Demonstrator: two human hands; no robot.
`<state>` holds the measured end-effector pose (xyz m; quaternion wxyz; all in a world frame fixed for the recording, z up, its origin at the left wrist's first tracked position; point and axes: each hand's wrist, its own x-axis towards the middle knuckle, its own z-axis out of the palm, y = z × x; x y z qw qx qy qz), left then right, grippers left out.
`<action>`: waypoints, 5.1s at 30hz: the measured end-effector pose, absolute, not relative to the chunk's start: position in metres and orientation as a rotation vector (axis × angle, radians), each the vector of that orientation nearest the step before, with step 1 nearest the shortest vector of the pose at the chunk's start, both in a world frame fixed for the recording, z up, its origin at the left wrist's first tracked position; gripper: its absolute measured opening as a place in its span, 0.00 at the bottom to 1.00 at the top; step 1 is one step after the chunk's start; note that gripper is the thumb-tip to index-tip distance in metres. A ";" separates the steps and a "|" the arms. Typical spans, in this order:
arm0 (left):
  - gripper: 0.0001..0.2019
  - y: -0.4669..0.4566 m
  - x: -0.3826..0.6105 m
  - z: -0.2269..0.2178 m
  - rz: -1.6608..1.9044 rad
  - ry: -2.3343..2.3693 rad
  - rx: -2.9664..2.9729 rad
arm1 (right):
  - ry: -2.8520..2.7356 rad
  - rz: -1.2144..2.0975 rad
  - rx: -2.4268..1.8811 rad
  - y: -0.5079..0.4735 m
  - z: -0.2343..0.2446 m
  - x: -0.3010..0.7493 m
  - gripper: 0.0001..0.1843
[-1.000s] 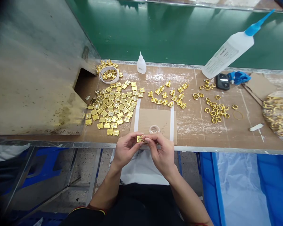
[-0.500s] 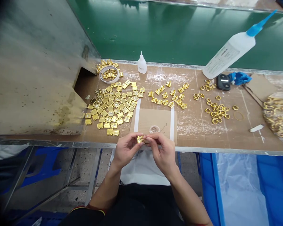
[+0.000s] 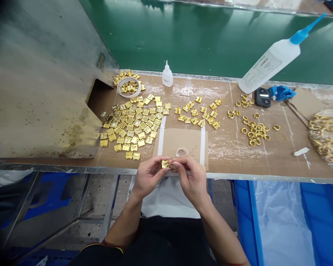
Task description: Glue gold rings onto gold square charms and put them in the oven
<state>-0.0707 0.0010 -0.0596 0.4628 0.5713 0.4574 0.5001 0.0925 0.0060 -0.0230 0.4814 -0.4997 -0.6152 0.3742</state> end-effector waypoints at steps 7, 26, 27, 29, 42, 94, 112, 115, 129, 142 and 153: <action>0.09 0.001 -0.071 -0.060 1.229 1.133 1.429 | -1.499 0.920 -1.236 0.007 -0.022 0.094 0.08; 0.10 0.002 -0.071 -0.061 1.223 1.136 1.434 | -1.563 0.892 -1.263 0.008 -0.025 0.096 0.09; 0.10 0.002 -0.071 -0.060 1.224 1.135 1.433 | -1.571 0.884 -1.266 0.008 -0.025 0.096 0.09; 0.10 0.002 -0.071 -0.060 1.230 1.129 1.433 | -1.591 0.862 -1.262 0.009 -0.024 0.095 0.09; 0.09 0.002 -0.070 -0.061 1.247 1.116 1.429 | -1.672 0.753 -1.190 0.010 -0.020 0.094 0.11; 0.10 0.002 -0.071 -0.060 1.208 1.143 1.410 | -1.788 0.657 -1.201 0.011 -0.015 0.092 0.10; 0.10 0.002 -0.072 -0.060 1.216 1.112 1.391 | -1.692 0.734 -1.236 0.010 -0.015 0.091 0.09; 0.10 0.002 -0.072 -0.060 1.216 1.115 1.391 | -1.690 0.749 -1.222 0.010 -0.015 0.091 0.09; 0.10 0.002 -0.074 -0.063 1.297 1.087 1.249 | -1.574 0.491 -1.311 0.024 -0.022 0.121 0.08; 0.12 -0.036 -0.094 -0.051 1.240 0.957 0.925 | -1.688 0.228 -1.268 -0.003 -0.020 0.115 0.08; 0.20 -0.118 -0.152 -0.048 1.567 1.146 0.772 | -2.209 0.587 -0.641 -0.018 0.010 0.041 0.06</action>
